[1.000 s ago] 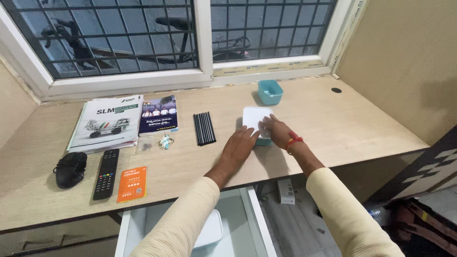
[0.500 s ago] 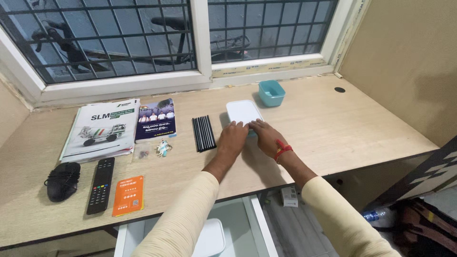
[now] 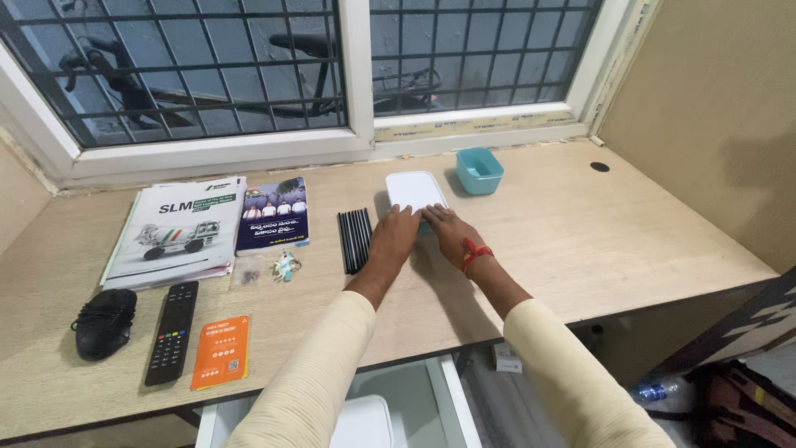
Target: The person places small colorful cylindrical objects into a light blue container inside an open drawer. The person then closes the container with a white lid and moves it to the desk surface. The person also moves a stack of black pens and a larger light blue container on the desk.
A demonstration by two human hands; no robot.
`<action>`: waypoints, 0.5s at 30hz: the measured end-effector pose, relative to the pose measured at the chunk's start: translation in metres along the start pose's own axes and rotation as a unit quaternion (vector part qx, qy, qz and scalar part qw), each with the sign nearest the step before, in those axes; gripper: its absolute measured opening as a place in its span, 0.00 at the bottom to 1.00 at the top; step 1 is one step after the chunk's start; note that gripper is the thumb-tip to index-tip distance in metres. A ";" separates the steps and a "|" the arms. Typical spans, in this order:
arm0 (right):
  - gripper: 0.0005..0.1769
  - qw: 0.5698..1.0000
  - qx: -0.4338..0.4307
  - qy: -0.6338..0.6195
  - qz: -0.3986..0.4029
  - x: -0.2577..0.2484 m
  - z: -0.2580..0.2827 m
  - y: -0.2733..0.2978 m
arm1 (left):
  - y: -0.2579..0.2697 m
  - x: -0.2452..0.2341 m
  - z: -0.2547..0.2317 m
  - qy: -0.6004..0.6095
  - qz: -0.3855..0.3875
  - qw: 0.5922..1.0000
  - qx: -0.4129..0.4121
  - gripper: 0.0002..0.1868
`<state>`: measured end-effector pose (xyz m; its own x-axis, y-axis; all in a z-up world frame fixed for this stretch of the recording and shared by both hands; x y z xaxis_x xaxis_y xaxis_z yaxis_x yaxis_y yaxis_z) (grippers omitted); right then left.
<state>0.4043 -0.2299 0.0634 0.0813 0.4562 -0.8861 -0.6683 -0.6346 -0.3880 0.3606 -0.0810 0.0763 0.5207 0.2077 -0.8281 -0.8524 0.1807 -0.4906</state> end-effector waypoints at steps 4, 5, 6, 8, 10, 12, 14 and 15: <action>0.37 1.000 0.014 0.000 0.017 0.001 0.001 -0.006 | -0.003 0.010 0.006 0.019 -0.003 1.000 0.006 0.23; 0.37 1.000 0.019 -0.001 0.015 0.002 0.000 -0.007 | -0.001 0.013 0.008 0.030 -0.004 1.000 0.008 0.23; 0.37 1.000 0.024 -0.001 0.013 0.003 0.001 -0.008 | 0.000 0.017 0.008 0.040 -0.006 0.999 0.010 0.24; 0.36 1.000 0.025 0.002 0.014 0.004 -0.001 -0.011 | -0.002 0.024 0.008 0.033 -0.005 0.999 0.011 0.25; 0.35 1.000 0.017 0.012 0.019 0.004 -0.003 -0.016 | -0.005 0.031 0.008 0.021 -0.002 1.000 0.011 0.26; 0.34 1.000 0.005 0.004 0.024 0.005 -0.006 -0.016 | -0.007 0.036 0.006 0.004 0.002 1.000 0.009 0.28; 0.34 0.999 0.000 0.007 0.033 0.006 -0.007 -0.017 | -0.006 0.037 0.006 0.015 -0.007 1.000 0.008 0.28; 0.35 0.999 0.000 0.016 0.040 0.007 -0.007 -0.018 | -0.006 0.035 0.006 0.020 -0.012 1.000 0.007 0.28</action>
<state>0.4223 -0.2197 0.0620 0.0516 0.3845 -0.9217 -0.6737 -0.6679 -0.3163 0.3841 -0.0694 0.0514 0.5390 0.1646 -0.8261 -0.8384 0.1986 -0.5075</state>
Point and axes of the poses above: each hand's wrist, its own y-axis away from the middle knuckle, its own x-axis out of the palm, z = x × y, the point moved 2 cm from there along -y, towards the middle knuckle, and after that the axes turned 13 degrees about -y, right-handed, at the moved point
